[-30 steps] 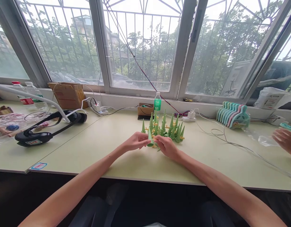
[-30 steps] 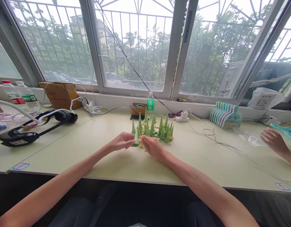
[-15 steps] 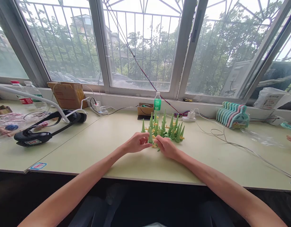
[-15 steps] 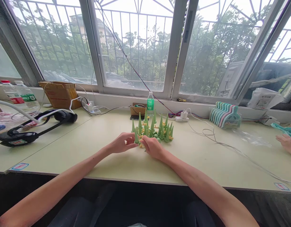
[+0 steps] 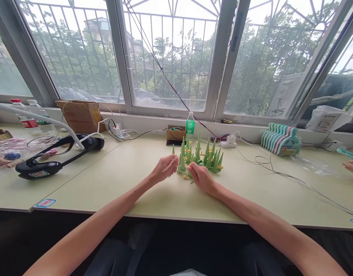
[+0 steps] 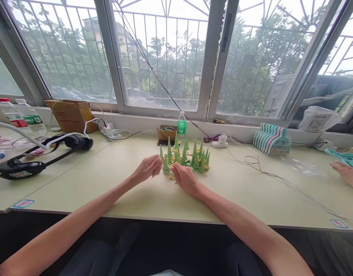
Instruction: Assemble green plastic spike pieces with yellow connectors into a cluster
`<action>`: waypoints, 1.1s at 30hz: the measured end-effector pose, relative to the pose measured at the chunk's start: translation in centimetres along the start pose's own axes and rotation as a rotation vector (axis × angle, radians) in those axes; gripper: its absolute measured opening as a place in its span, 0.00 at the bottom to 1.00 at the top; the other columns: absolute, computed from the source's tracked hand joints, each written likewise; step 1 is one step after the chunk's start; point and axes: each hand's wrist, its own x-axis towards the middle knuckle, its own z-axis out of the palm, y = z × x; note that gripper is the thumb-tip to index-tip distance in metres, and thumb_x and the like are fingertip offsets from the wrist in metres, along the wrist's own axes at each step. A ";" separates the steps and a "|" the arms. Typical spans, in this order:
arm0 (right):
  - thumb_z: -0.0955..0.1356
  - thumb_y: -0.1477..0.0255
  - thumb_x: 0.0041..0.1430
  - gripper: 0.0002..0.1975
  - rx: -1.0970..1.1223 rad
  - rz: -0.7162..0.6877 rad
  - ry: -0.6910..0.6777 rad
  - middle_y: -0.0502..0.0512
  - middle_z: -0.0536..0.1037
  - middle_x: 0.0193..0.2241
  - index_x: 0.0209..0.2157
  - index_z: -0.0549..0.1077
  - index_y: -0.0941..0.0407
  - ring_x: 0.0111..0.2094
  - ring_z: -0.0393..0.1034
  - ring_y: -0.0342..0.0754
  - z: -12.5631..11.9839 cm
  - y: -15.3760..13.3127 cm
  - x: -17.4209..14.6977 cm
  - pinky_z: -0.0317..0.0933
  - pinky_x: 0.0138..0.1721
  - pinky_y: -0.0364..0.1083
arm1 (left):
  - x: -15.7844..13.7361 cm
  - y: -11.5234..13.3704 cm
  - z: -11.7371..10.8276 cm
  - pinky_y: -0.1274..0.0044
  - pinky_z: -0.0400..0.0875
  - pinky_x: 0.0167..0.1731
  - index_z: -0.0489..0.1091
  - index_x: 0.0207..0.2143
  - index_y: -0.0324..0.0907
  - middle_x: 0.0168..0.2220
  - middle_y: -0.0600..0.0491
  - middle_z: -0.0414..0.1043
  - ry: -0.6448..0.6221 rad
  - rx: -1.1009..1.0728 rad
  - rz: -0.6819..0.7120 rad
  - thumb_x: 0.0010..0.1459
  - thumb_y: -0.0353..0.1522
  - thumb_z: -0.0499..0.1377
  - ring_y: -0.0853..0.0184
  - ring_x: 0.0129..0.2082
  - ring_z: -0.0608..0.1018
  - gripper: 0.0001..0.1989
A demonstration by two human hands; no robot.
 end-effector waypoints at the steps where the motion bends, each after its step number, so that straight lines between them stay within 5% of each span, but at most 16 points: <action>1: 0.55 0.64 0.72 0.15 0.002 0.004 0.011 0.45 0.60 0.20 0.31 0.60 0.54 0.20 0.50 0.41 0.0 0.0 0.0 0.48 0.25 0.41 | 0.1 -0.1 0.0 0.82 0.59 0.15 0.64 0.23 0.38 0.16 0.57 0.64 -0.001 0.015 -0.019 0.65 0.53 0.47 0.76 0.13 0.63 0.30; 4: 0.56 0.64 0.72 0.15 0.003 -0.002 0.031 0.46 0.61 0.21 0.32 0.62 0.54 0.21 0.50 0.41 0.0 0.0 0.0 0.49 0.26 0.41 | 0.2 -0.2 0.0 0.82 0.57 0.14 0.65 0.16 0.37 0.13 0.53 0.65 -0.062 0.044 -0.097 0.64 0.56 0.45 0.76 0.12 0.64 0.37; 11: 0.56 0.65 0.72 0.14 0.014 -0.063 -0.019 0.46 0.61 0.23 0.30 0.59 0.54 0.22 0.49 0.41 -0.2 -0.2 0.0 0.49 0.27 0.41 | 0.1 -0.2 -0.1 0.83 0.58 0.14 0.72 0.19 0.35 0.16 0.51 0.70 -0.214 0.051 -0.142 0.63 0.55 0.49 0.76 0.12 0.67 0.35; 19: 0.56 0.66 0.71 0.14 0.047 -0.052 -0.044 0.45 0.58 0.21 0.30 0.57 0.54 0.21 0.47 0.40 -0.3 0.1 -0.1 0.47 0.25 0.41 | -0.1 0.2 -0.3 0.84 0.58 0.16 0.73 0.21 0.34 0.18 0.51 0.71 -0.220 0.093 -0.117 0.63 0.53 0.51 0.77 0.14 0.67 0.33; 33: 0.55 0.65 0.71 0.15 0.035 -0.024 -0.045 0.44 0.57 0.19 0.28 0.55 0.53 0.20 0.46 0.40 -0.2 -0.1 -0.1 0.46 0.24 0.41 | -0.4 -1.5 0.0 0.83 0.54 0.19 0.71 0.25 0.35 0.17 0.60 0.57 -0.102 0.239 0.012 0.55 0.45 0.65 0.77 0.18 0.57 0.20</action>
